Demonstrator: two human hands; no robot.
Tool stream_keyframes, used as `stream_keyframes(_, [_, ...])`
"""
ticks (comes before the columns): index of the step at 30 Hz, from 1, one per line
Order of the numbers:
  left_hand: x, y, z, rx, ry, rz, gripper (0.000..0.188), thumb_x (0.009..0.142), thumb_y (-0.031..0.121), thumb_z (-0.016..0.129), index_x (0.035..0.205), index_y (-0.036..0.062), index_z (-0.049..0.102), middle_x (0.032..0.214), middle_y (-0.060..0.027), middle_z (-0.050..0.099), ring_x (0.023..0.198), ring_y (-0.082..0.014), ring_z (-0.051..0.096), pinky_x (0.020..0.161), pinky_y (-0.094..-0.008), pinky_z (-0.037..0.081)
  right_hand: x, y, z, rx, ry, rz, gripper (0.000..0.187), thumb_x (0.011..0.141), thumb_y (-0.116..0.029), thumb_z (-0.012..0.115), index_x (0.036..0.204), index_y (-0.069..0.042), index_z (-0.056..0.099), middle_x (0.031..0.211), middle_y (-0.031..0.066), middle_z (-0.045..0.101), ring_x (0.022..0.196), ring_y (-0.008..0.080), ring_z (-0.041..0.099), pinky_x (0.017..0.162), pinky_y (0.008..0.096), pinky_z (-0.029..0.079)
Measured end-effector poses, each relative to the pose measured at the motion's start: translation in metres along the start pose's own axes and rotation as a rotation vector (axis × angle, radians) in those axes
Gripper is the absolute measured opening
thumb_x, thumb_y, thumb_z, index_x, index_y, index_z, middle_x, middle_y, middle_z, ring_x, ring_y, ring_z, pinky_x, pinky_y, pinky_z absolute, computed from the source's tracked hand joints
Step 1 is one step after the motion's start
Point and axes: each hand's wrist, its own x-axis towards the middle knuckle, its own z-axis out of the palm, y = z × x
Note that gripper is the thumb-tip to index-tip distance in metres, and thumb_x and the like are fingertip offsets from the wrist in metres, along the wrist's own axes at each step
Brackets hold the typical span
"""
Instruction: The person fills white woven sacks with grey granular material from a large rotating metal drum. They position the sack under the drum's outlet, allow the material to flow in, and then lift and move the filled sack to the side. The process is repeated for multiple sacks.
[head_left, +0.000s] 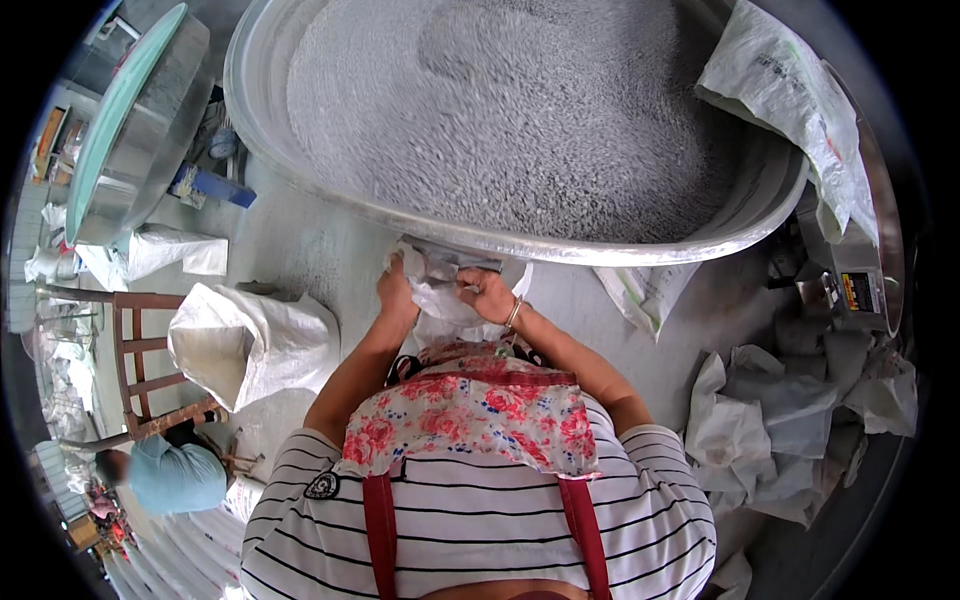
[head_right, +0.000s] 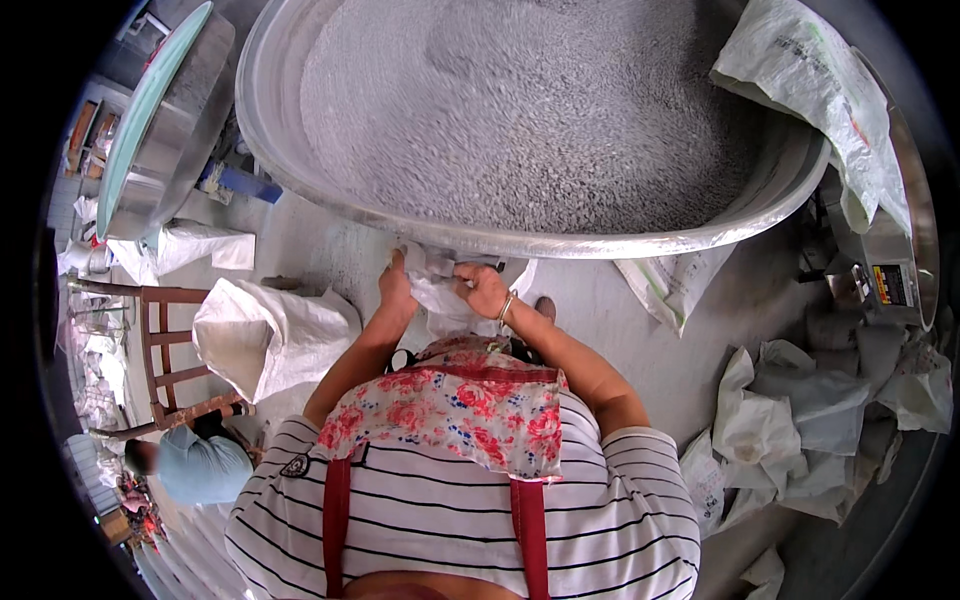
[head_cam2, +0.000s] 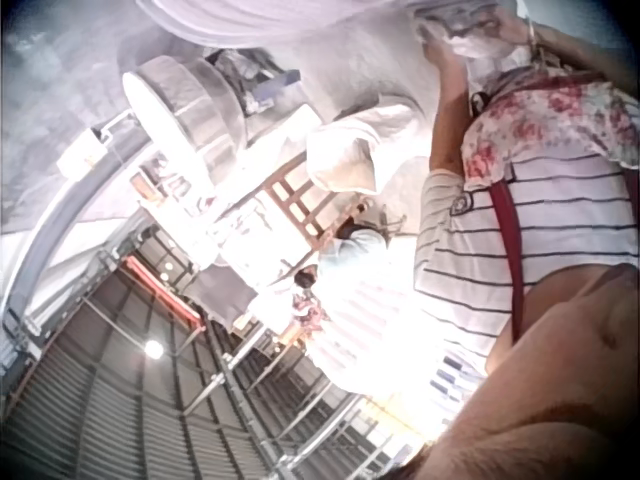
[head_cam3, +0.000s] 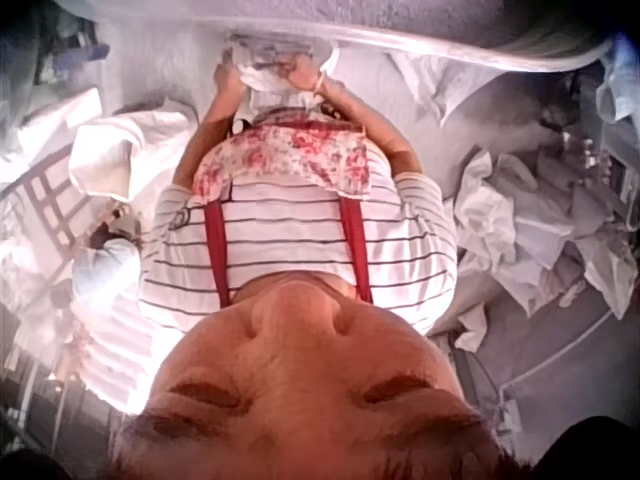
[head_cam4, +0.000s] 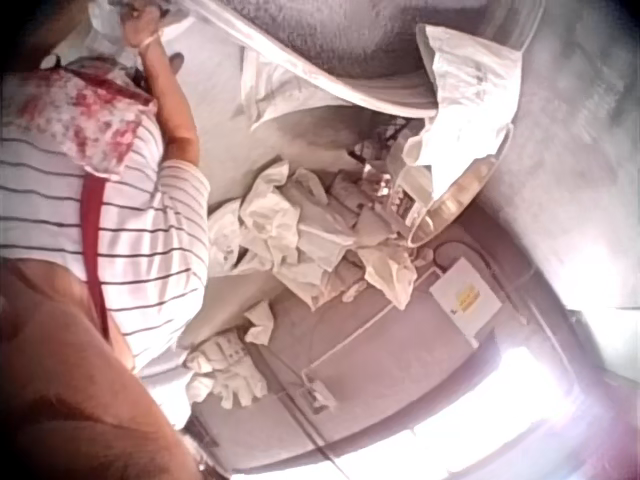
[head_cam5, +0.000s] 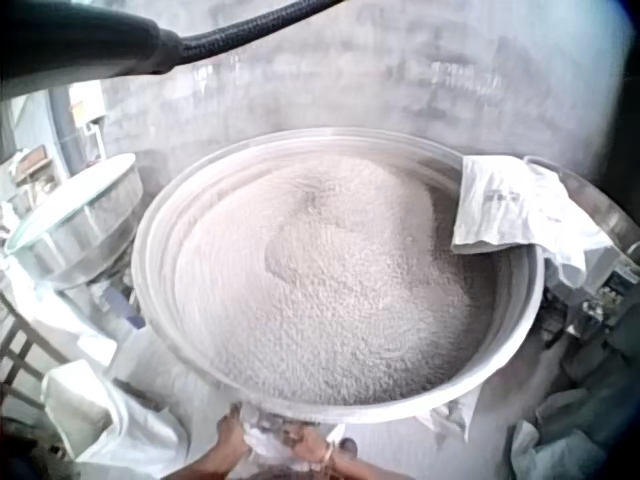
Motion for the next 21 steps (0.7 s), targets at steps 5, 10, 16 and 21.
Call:
stream_keyframes(5, [0.003,-0.004,-0.002,-0.049,0.014,0.019,0.041,0.089,0.026,0.045,0.113,-0.0066,0.042,0.104,-0.0151,0.052,0.090,-0.0272,0.055,0.074,-0.0389,0.047,-0.003,0.012,0.003,0.080,0.019,0.057,0.019,0.070,-0.002,0.057,0.089,0.000,0.056,0.085,0.0111,0.056,0.077,0.0198,0.054,0.070,0.0283,0.043])
stream_keyframes(10, [0.008,-0.006,-0.007,-0.006,0.016,-0.012,0.042,0.088,0.028,0.047,0.113,-0.0054,0.043,0.103,-0.0150,0.053,0.089,-0.0267,0.056,0.072,-0.0382,0.047,-0.001,0.010,0.000,0.087,0.056,0.024,0.021,0.069,0.000,0.057,0.091,-0.001,0.057,0.088,0.0092,0.057,0.080,0.0163,0.054,0.071,0.0269,0.043])
stream_keyframes(16, [0.002,-0.004,0.006,0.170,0.091,-0.003,0.039,0.088,0.027,0.048,0.108,-0.0065,0.046,0.099,-0.0148,0.053,0.083,-0.0254,0.056,0.069,-0.0369,0.048,-0.005,0.016,0.013,0.157,0.085,0.083,0.023,0.070,-0.001,0.057,0.093,0.001,0.058,0.091,0.0115,0.059,0.085,0.0171,0.057,0.075,0.0266,0.044])
stream_keyframes(21, [0.020,-0.023,-0.014,0.377,0.043,0.056,0.027,0.085,0.018,0.052,0.096,-0.0065,0.051,0.089,-0.0141,0.056,0.075,-0.0234,0.058,0.061,-0.0349,0.048,-0.004,-0.004,0.008,0.084,0.074,0.056,0.022,0.070,-0.004,0.058,0.092,0.000,0.059,0.094,0.0138,0.059,0.088,0.0222,0.057,0.078,0.0286,0.043])
